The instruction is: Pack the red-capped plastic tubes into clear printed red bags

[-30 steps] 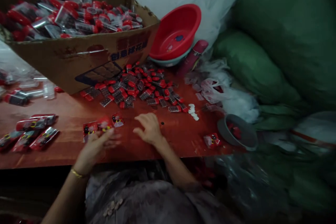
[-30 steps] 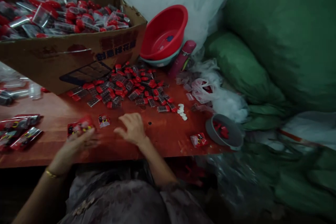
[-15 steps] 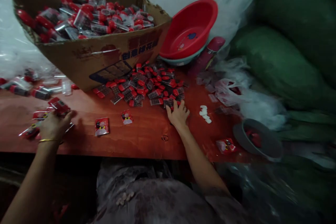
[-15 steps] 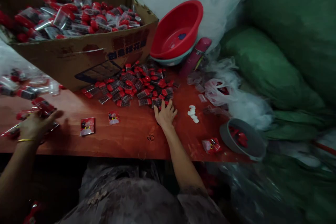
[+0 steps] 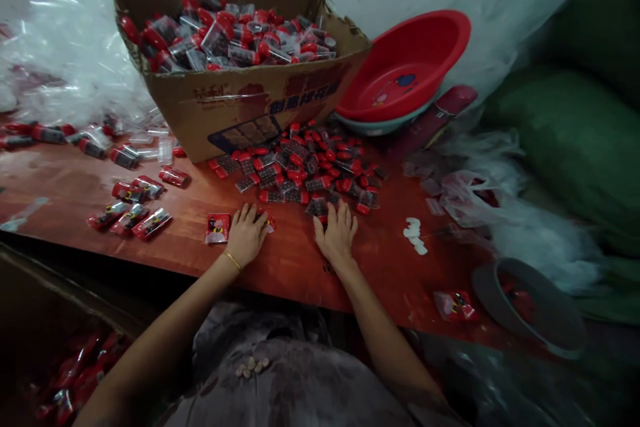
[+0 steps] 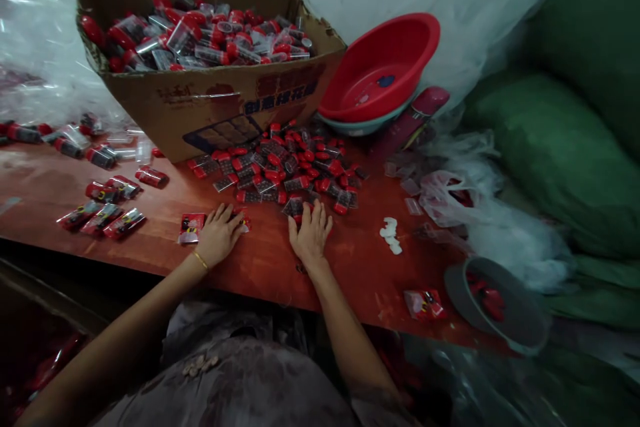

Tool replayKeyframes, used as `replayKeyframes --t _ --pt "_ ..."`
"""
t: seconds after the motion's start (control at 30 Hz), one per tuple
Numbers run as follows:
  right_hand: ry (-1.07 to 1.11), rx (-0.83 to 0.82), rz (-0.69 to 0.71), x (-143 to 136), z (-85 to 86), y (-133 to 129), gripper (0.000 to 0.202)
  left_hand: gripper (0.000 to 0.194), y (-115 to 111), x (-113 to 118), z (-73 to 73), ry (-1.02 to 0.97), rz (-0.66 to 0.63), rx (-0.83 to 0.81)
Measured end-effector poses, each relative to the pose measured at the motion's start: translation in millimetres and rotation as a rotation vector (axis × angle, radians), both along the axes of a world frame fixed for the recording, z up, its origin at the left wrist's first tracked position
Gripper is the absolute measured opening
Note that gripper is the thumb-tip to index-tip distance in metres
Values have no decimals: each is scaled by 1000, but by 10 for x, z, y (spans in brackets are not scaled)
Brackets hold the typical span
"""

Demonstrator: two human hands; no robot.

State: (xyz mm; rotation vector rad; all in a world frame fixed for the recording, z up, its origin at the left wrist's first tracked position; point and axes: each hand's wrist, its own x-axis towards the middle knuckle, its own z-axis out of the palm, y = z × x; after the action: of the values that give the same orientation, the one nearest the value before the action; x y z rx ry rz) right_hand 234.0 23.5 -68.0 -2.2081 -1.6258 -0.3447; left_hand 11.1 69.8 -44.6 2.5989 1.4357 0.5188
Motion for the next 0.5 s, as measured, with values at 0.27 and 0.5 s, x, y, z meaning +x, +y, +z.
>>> replayKeyframes --t 0.27,0.5 --pt "386 102 349 -555 275 -252 31 28 -276 -70 -56 -361 136 -93" --pt "1378 65 387 -1064 268 -199 28 31 -420 11 228 -617 169 -230"
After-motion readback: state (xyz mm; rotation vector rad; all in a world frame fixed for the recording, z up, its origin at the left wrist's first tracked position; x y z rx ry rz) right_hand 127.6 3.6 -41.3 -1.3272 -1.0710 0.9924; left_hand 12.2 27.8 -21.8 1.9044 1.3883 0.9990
